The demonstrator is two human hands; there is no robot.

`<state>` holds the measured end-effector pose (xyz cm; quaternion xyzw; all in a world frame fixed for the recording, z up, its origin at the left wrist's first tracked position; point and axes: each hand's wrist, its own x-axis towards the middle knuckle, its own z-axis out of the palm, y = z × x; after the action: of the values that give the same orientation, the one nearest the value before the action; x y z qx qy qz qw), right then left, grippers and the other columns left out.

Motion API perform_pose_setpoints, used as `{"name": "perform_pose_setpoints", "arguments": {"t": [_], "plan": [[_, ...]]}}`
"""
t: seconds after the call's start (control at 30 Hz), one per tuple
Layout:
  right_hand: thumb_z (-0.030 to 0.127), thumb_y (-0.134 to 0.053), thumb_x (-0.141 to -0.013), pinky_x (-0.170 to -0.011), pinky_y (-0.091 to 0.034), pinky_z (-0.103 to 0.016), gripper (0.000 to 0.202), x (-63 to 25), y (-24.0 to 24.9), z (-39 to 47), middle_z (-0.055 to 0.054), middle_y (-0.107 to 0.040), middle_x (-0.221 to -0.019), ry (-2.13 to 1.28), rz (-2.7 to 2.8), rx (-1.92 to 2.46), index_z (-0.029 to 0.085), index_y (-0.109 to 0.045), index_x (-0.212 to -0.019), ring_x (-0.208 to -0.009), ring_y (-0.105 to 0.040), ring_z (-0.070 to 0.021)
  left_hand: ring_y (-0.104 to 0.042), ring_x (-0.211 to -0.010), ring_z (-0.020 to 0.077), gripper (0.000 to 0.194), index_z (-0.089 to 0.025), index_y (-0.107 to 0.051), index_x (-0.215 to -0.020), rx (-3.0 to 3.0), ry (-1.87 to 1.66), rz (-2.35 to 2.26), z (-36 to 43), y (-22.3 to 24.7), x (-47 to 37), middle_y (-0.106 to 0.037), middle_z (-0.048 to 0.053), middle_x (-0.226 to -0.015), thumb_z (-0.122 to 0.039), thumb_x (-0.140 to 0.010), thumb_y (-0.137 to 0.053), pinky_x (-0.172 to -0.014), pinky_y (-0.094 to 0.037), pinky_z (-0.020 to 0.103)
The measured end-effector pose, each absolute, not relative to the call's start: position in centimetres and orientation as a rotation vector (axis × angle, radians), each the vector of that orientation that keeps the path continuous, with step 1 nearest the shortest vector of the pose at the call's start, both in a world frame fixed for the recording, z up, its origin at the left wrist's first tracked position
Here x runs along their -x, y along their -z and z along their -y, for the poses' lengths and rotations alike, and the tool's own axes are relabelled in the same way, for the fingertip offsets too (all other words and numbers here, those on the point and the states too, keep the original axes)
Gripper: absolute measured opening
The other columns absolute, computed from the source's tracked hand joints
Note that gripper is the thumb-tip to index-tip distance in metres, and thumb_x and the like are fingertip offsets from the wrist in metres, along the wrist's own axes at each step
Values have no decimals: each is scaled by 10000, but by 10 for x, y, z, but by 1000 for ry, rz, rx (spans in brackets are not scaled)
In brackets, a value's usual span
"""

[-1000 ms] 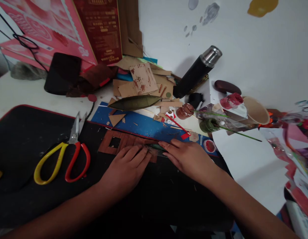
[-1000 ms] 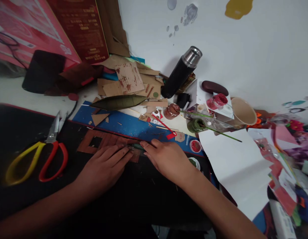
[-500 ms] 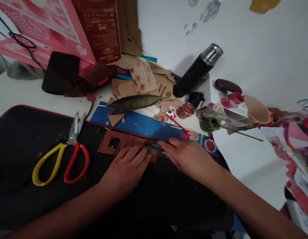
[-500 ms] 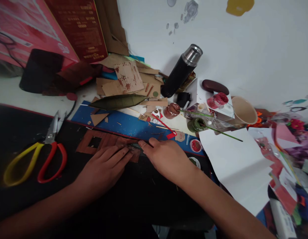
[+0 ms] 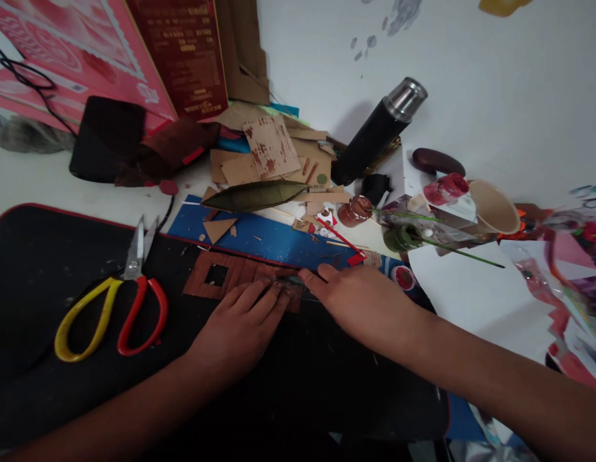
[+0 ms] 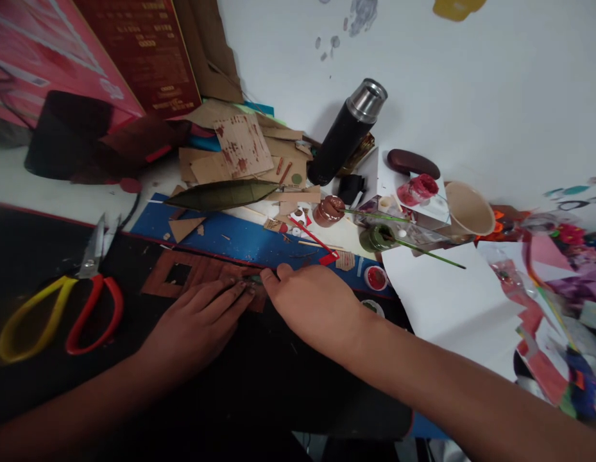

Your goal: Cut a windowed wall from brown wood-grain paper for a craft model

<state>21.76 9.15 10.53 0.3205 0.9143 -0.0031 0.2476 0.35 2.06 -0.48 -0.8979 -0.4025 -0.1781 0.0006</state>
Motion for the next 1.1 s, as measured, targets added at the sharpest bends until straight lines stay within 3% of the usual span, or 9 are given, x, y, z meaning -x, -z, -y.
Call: {"name": "perform_pose_setpoints", "arguments": {"t": [0.57,1.1], "plan": [[12,-535,-934,-494,-409,-322,496,-220,-109,-86,-129,-734,-1042,-38,-2507,-826,107,-579,-1418,-701,-718,-218,-627,-1178,317,397,-126,-695,-1314,2814,550,1265,-20,6,-3,-755,114,-1250,-132,-964,-509,-916,-536,445],[11,-530,-925,-493,-415,-321,513,-229,-111,-80,-121,-728,-1025,-15,-2491,-850,115,-571,-1426,-688,-712,-210,-632,-1172,315,391,-140,-693,-1315,2822,555,1288,-20,5,-3,-761,111,-1239,-134,-967,-515,-906,-540,442]]}}
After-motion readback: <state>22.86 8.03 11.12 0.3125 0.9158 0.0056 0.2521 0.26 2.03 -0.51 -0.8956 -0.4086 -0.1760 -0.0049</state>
